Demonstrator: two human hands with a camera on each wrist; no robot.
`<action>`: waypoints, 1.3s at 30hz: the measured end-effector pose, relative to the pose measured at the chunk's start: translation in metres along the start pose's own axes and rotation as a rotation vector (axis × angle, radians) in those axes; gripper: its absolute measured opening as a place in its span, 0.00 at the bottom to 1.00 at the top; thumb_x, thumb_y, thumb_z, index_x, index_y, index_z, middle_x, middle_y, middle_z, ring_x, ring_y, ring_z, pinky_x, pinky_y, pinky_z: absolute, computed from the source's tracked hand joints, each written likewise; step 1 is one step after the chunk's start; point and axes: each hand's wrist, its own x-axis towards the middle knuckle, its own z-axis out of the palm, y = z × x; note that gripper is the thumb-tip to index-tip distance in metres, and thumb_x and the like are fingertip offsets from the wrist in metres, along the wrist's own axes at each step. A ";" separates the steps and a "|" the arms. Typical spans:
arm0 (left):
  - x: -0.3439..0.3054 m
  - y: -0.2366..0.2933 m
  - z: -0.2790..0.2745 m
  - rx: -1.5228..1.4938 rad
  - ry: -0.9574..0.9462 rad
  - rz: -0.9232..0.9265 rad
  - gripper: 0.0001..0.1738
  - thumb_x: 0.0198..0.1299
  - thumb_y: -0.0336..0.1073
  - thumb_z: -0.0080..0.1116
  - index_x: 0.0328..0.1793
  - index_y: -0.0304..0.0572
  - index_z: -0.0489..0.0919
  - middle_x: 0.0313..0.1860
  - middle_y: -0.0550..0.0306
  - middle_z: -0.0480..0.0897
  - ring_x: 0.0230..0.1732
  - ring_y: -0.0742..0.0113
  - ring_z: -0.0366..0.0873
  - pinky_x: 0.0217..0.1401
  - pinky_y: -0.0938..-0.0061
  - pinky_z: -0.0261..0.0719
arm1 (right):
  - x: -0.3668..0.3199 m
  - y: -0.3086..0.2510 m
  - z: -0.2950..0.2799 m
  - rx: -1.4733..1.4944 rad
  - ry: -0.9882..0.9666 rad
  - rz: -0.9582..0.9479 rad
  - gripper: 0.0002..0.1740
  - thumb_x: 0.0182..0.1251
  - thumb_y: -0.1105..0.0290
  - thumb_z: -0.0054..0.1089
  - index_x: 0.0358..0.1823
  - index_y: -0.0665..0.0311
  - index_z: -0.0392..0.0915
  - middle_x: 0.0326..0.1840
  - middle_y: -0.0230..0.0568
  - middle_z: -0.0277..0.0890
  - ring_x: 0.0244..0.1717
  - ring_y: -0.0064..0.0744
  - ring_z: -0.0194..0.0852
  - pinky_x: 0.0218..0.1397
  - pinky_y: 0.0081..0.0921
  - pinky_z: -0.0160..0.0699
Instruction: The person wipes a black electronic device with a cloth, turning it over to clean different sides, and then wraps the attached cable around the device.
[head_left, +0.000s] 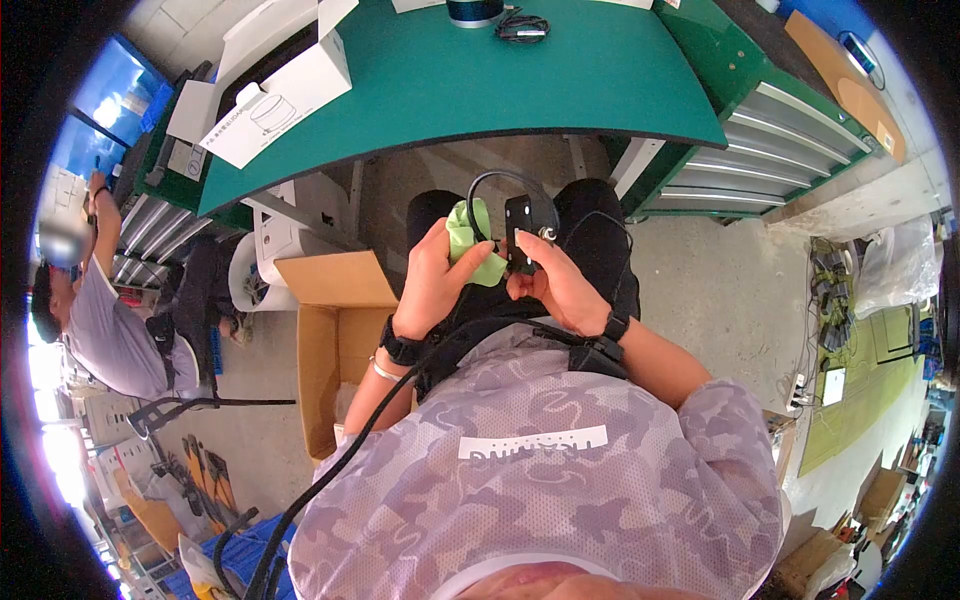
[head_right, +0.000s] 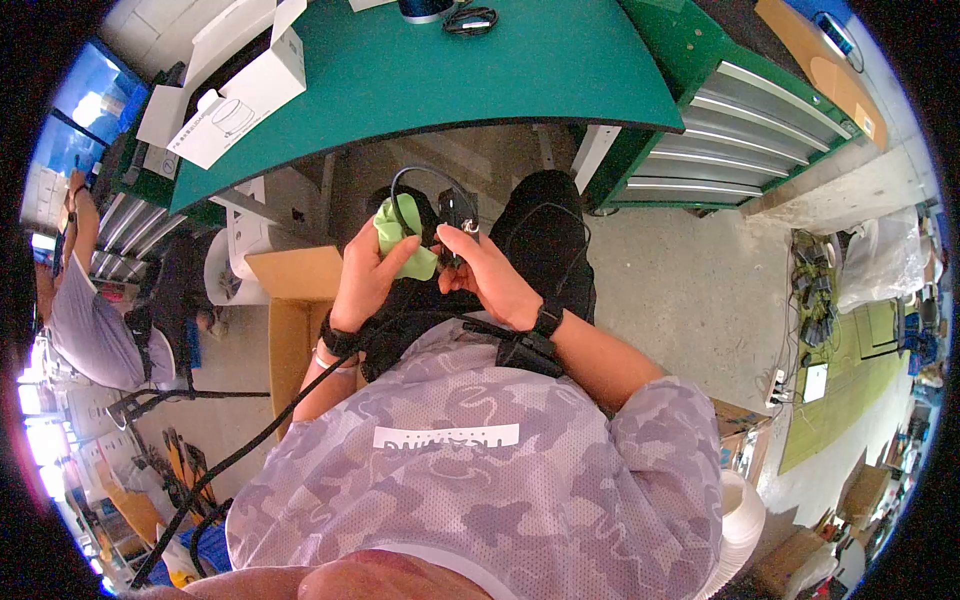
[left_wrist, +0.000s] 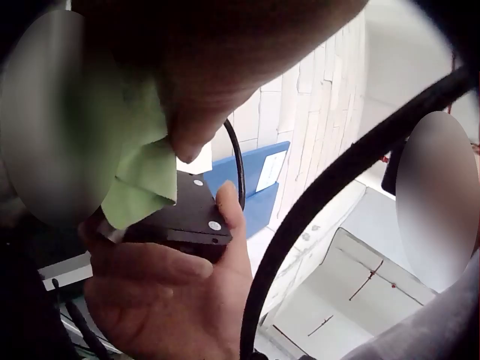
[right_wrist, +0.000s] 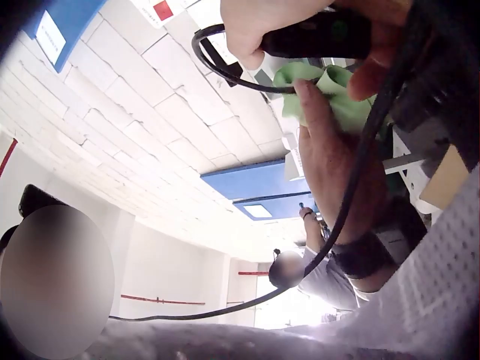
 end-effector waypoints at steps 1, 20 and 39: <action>0.000 -0.001 -0.001 -0.001 0.002 -0.002 0.10 0.61 0.35 0.62 0.41 0.34 0.80 0.33 0.52 0.76 0.31 0.59 0.76 0.35 0.70 0.73 | 0.000 0.000 0.001 -0.006 0.002 0.012 0.22 0.74 0.52 0.47 0.50 0.64 0.72 0.42 0.32 0.71 0.31 0.23 0.66 0.37 0.22 0.69; -0.002 -0.013 -0.004 -0.163 0.005 -0.089 0.14 0.68 0.37 0.55 0.50 0.31 0.76 0.36 0.58 0.79 0.35 0.74 0.75 0.39 0.75 0.75 | 0.001 0.001 0.002 0.000 -0.003 0.006 0.24 0.70 0.50 0.53 0.51 0.64 0.69 0.42 0.36 0.71 0.28 0.25 0.70 0.33 0.23 0.72; 0.010 0.010 -0.014 -0.019 0.250 0.201 0.10 0.60 0.31 0.60 0.42 0.33 0.75 0.34 0.46 0.73 0.36 0.47 0.74 0.39 0.65 0.73 | 0.001 0.002 -0.001 -0.206 -0.046 0.194 0.18 0.73 0.54 0.50 0.51 0.62 0.71 0.39 0.39 0.77 0.27 0.24 0.73 0.30 0.22 0.72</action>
